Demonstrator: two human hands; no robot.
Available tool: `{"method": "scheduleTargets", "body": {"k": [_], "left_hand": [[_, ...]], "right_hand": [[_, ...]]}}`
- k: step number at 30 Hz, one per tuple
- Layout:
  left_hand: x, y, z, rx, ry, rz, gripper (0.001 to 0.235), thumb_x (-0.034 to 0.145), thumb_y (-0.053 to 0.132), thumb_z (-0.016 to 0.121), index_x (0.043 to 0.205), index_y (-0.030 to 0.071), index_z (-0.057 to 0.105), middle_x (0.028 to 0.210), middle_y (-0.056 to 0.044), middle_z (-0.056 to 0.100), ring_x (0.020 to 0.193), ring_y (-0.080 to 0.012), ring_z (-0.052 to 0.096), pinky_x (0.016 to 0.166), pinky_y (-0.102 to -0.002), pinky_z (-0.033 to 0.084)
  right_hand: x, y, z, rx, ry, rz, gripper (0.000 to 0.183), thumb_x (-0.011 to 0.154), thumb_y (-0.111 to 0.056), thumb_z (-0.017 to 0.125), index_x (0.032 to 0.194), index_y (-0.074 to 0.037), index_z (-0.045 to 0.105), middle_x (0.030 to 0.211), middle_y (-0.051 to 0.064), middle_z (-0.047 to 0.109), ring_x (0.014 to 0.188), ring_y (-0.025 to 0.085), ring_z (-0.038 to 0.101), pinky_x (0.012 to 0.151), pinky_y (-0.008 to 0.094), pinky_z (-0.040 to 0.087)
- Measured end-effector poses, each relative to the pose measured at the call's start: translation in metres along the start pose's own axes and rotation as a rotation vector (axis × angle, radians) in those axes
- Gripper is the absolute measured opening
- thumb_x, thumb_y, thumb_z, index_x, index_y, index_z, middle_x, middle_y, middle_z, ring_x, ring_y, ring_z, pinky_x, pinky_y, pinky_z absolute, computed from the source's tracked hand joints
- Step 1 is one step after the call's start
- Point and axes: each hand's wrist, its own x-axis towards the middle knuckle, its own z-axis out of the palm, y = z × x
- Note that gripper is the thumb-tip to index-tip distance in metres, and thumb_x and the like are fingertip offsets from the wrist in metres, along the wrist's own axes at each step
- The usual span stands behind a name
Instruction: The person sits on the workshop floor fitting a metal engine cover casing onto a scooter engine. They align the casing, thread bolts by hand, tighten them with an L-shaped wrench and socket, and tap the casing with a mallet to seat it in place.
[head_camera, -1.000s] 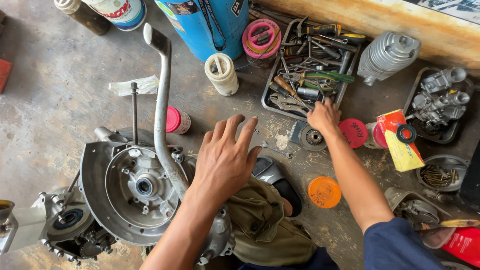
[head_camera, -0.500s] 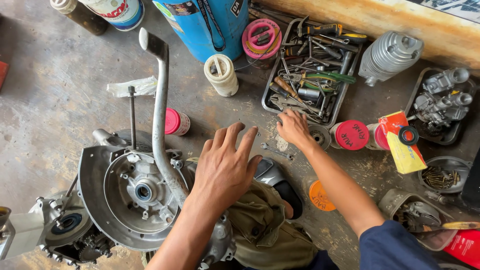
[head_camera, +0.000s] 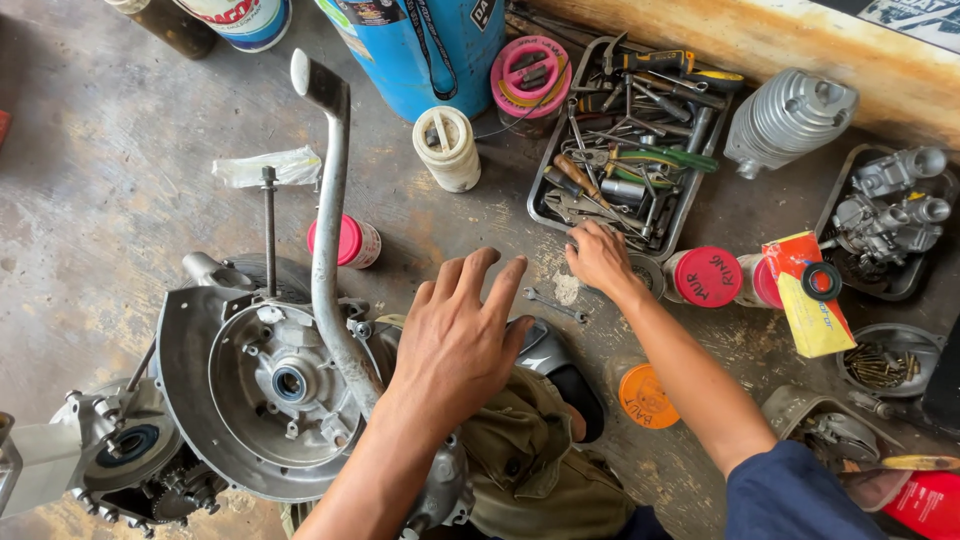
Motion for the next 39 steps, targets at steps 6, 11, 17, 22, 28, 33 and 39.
{"method": "scheduleTargets", "body": {"k": [6,11,17,22,28,33,39], "left_hand": [[0.001,0.001,-0.001,-0.021,-0.016,-0.02,0.056,0.09,0.036,0.067,0.14,0.013,0.054,0.124,-0.015,0.056,0.112,-0.0358,0.059,0.078,-0.045,0.052],[0.001,0.0,0.0,-0.027,-0.009,-0.018,0.057,0.089,0.035,0.068,0.139,0.012,0.054,0.124,-0.016,0.055,0.112,-0.0366,0.059,0.077,-0.045,0.052],[0.001,0.001,0.001,-0.029,-0.004,-0.016,0.056,0.089,0.036,0.067,0.138,0.011,0.054,0.124,-0.016,0.055,0.111,-0.0362,0.059,0.076,-0.044,0.051],[0.001,0.0,0.0,-0.03,-0.006,-0.017,0.054,0.089,0.036,0.068,0.135,0.01,0.056,0.124,-0.016,0.055,0.112,-0.0365,0.058,0.075,-0.044,0.051],[-0.001,-0.002,0.003,-0.013,0.012,-0.021,0.052,0.088,0.036,0.07,0.131,0.011,0.056,0.124,-0.015,0.054,0.112,-0.0361,0.058,0.074,-0.043,0.05],[-0.001,-0.003,0.003,-0.018,0.012,-0.016,0.051,0.087,0.036,0.071,0.129,0.011,0.057,0.123,-0.015,0.054,0.112,-0.0364,0.057,0.073,-0.043,0.049],[-0.004,-0.004,0.001,-0.043,0.018,-0.028,0.048,0.088,0.035,0.07,0.128,0.011,0.057,0.122,-0.014,0.054,0.113,-0.0366,0.057,0.072,-0.043,0.049]], "right_hand": [[0.016,0.01,0.03,-0.081,0.011,-0.024,0.032,0.095,-0.03,0.063,0.122,-0.016,0.071,0.124,0.01,0.064,0.116,0.032,0.063,0.096,0.056,0.049],[0.051,0.018,0.044,-0.035,0.082,-0.077,0.032,0.096,-0.018,0.058,0.125,-0.015,0.073,0.113,0.013,0.057,0.108,0.035,0.058,0.088,0.056,0.048],[0.073,0.006,0.044,-0.147,0.093,-0.066,0.029,0.096,-0.019,0.056,0.116,-0.021,0.077,0.111,0.012,0.051,0.104,0.03,0.051,0.087,0.051,0.046],[0.082,-0.039,0.048,-0.162,0.074,0.121,0.03,0.095,-0.028,0.054,0.109,-0.015,0.077,0.118,0.018,0.051,0.113,0.035,0.049,0.091,0.056,0.041],[0.09,-0.087,0.046,0.096,-0.173,0.575,0.058,0.099,-0.043,0.046,0.13,0.004,0.06,0.137,0.021,0.044,0.13,0.039,0.042,0.104,0.062,0.031],[0.097,-0.092,0.056,0.193,-0.096,0.659,0.058,0.101,-0.046,0.044,0.13,0.001,0.057,0.134,0.018,0.041,0.128,0.04,0.041,0.106,0.06,0.031],[0.109,-0.087,0.057,0.286,-0.004,0.873,0.051,0.1,-0.04,0.053,0.126,0.002,0.066,0.132,0.017,0.048,0.127,0.037,0.045,0.104,0.051,0.039]]}}
